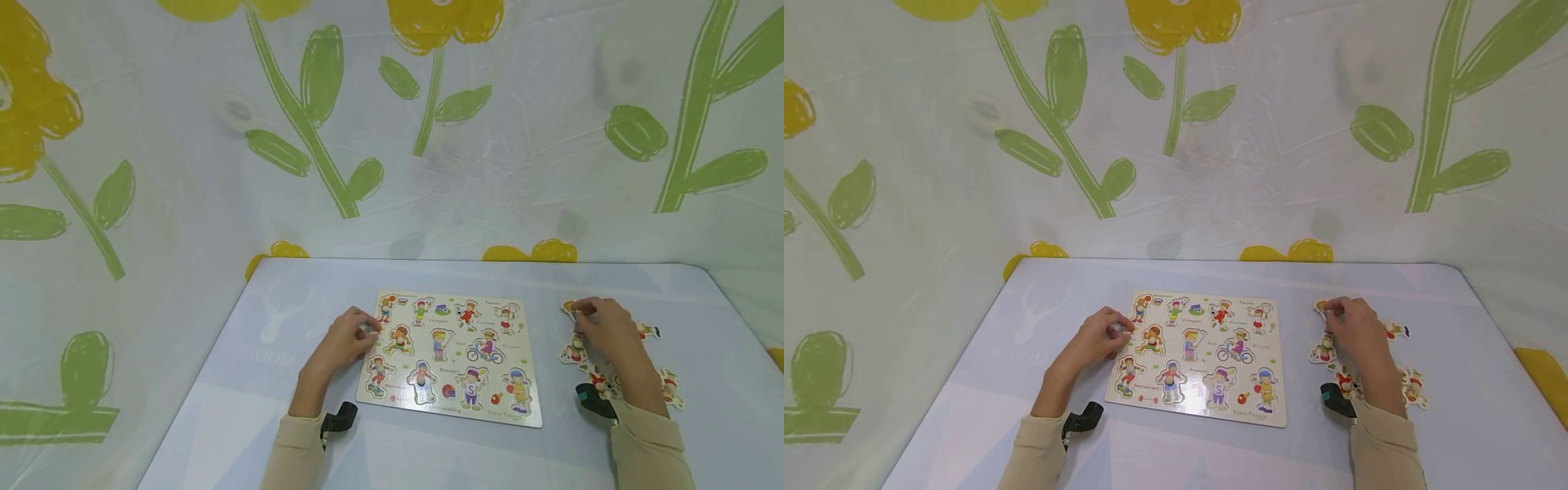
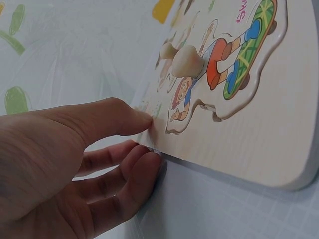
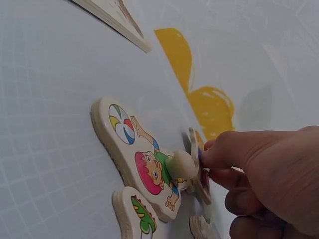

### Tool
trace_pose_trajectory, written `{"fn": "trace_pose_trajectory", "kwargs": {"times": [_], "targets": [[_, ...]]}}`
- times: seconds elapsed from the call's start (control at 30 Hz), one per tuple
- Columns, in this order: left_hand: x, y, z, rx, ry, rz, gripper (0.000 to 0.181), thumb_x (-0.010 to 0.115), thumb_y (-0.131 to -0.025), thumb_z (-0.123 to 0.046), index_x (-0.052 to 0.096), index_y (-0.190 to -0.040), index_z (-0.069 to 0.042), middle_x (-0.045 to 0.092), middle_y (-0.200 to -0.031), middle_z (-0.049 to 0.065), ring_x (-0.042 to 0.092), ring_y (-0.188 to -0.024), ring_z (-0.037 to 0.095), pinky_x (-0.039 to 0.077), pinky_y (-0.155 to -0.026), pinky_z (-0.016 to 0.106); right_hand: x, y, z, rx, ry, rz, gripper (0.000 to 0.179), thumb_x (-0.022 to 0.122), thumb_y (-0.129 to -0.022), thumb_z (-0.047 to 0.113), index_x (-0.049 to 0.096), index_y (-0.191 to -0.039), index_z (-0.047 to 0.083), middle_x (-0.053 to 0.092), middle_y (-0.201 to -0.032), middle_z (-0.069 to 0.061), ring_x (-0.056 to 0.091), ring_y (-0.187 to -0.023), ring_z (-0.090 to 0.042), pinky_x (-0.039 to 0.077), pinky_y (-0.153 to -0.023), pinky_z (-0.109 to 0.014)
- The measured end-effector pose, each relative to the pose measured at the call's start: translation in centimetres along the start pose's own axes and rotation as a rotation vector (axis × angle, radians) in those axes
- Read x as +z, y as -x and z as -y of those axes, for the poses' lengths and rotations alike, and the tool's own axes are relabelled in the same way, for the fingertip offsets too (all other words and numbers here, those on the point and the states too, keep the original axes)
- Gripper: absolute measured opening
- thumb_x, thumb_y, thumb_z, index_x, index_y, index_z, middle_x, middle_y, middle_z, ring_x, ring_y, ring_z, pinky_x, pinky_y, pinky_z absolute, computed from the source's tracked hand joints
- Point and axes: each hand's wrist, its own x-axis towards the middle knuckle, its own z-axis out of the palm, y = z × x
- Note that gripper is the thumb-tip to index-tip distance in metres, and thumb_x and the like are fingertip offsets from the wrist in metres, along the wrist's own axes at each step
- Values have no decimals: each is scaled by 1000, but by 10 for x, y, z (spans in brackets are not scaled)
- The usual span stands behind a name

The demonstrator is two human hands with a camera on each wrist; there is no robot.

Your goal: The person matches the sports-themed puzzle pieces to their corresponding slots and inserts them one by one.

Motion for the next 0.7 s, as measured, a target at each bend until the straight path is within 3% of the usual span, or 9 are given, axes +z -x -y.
{"fn": "trace_pose_trajectory", "kwargs": {"times": [0.43, 0.7], "targets": [[0, 0, 0, 1, -8, -2, 13, 70, -87, -8, 71, -100, -8, 58, -108, 10, 53, -74, 13, 47, -53, 20, 4, -1, 13, -33, -37, -3, 33, 54, -101, 26, 60, -119, -1, 60, -111, -23, 54, -87, -27, 41, -64, -29], [1, 0, 0, -3, 0, -1, 13, 71, -87, -8, 71, -100, -8, 58, -108, 9, 53, -72, 13, 47, -52, 21, 14, -2, 27, -88, -48, -8, 29, 57, -99, 21, 62, -118, 0, 60, -108, -20, 49, -81, -23, 40, -60, -28]]}}
